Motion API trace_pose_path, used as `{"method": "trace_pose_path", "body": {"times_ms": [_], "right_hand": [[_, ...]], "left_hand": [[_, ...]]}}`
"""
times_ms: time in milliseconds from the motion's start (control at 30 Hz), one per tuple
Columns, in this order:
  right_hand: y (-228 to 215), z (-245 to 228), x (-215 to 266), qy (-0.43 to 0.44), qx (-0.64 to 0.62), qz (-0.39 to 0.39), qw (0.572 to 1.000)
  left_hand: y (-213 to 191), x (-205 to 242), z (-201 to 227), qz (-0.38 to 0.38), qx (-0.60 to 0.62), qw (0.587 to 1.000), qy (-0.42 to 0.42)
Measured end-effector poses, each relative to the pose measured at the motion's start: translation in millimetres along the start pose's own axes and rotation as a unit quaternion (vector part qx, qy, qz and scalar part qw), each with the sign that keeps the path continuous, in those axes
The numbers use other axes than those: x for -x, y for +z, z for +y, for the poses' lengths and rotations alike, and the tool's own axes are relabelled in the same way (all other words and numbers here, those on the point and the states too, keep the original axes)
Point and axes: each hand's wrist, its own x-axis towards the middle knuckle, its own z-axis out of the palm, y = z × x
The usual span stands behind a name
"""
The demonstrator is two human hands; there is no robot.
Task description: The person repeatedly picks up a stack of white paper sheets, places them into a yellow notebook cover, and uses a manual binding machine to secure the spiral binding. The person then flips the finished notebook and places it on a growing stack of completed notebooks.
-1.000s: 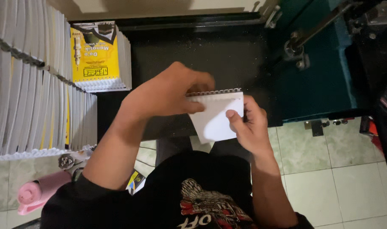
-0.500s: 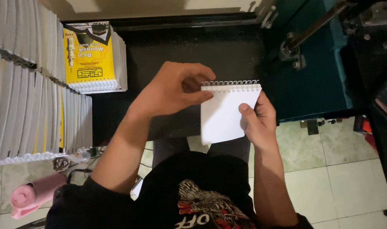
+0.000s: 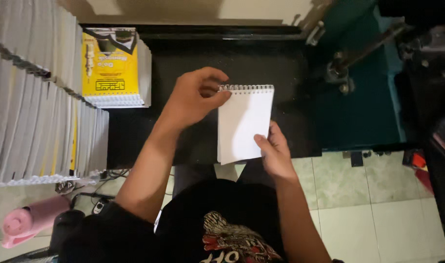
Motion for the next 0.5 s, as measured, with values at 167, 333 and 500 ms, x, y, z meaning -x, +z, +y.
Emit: {"method": "trace_pose_path", "body": {"times_ms": [167, 333, 500], "right_hand": [[-7.4, 40.9, -14.3, 0.050, 0.021, 0.027, 0.998], [24.2, 27.5, -50.9, 0.121, 0.080, 0.064, 0.987], [19.9, 40.3, -113.2, 0.081, 0.369, 0.018, 0.926]], "left_hand": [[-0.1, -10.3, -67.0, 0.054, 0.069, 0.991, -0.105], [11.9, 9.5, -80.8, 0.118, 0.034, 0.984, -0.130], [31.3, 19.9, -124.5, 0.062, -0.157, 0.985, 0.025]]}}
